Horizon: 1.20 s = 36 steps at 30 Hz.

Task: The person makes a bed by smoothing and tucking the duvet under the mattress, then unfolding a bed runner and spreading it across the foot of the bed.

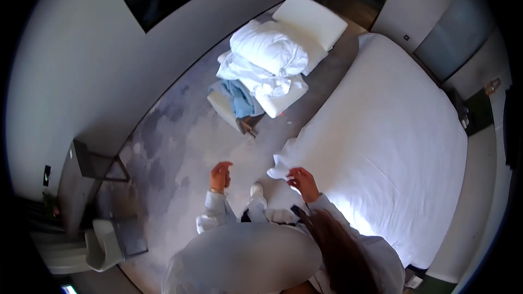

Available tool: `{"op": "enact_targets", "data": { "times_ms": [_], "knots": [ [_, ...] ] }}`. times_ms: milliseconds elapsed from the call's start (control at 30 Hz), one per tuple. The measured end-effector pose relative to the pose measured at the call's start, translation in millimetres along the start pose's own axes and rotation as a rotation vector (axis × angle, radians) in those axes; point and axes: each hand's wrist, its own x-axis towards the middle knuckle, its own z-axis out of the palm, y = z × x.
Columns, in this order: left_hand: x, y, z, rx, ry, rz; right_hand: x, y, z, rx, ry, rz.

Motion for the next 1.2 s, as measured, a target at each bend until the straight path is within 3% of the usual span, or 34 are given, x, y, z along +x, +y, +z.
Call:
{"op": "enact_targets", "data": {
  "times_ms": [167, 300, 367, 433, 567, 667, 733, 767, 833, 1033, 1167, 1200],
  "knots": [
    [76.2, 56.6, -35.2, 0.031, -0.06, -0.051, 78.0, -24.7, 83.9, -0.06, -0.122, 0.007],
    [139.8, 75.9, -31.4, 0.12, -0.124, -0.037, 133.6, -23.3, 110.1, -0.156, -0.159, 0.038],
    [168.9, 71.7, -28.5, 0.118, -0.147, -0.054, 166.2, -14.4, 109.6, -0.159, -0.142, 0.112],
    [203.7, 69.6, -25.1, 0.028, -0.127, -0.138, 205.9, -13.1, 107.5, -0.146, -0.124, 0.386],
    [269.3, 60.0, -28.7, 0.072, 0.031, -0.099, 335.9, -4.5, 87.6, -0.359, -0.107, 0.51],
    [305.1, 45.2, -36.5, 0.065, 0.121, -0.178, 463.8, 46.6, 46.6, -0.416, -0.147, 0.422],
    [343.6, 33.6, -45.6, 0.04, 0.168, -0.216, 527.1, 52.3, 60.9, -0.782, -0.164, 0.155],
    [358.6, 23.0, -50.6, 0.014, 0.163, -0.283, 570.9, 83.9, 53.6, -1.04, -0.127, -0.076],
    [388.6, 6.1, -60.6, -0.002, 0.142, -0.343, 618.6, 84.1, 80.0, -1.264, -0.054, -0.231],
    [461.0, -57.4, -88.3, 0.103, 0.184, -0.482, 723.6, 142.4, 109.5, -1.736, 0.167, -0.031],
    [470.5, -25.7, -96.6, 0.114, 0.143, -0.406, 727.4, 143.1, 108.7, -1.627, 0.011, -0.032],
    [470.1, -25.0, -106.7, 0.007, 0.117, -0.438, 712.1, 124.8, 120.6, -1.398, -0.038, 0.004]
  ]
}}
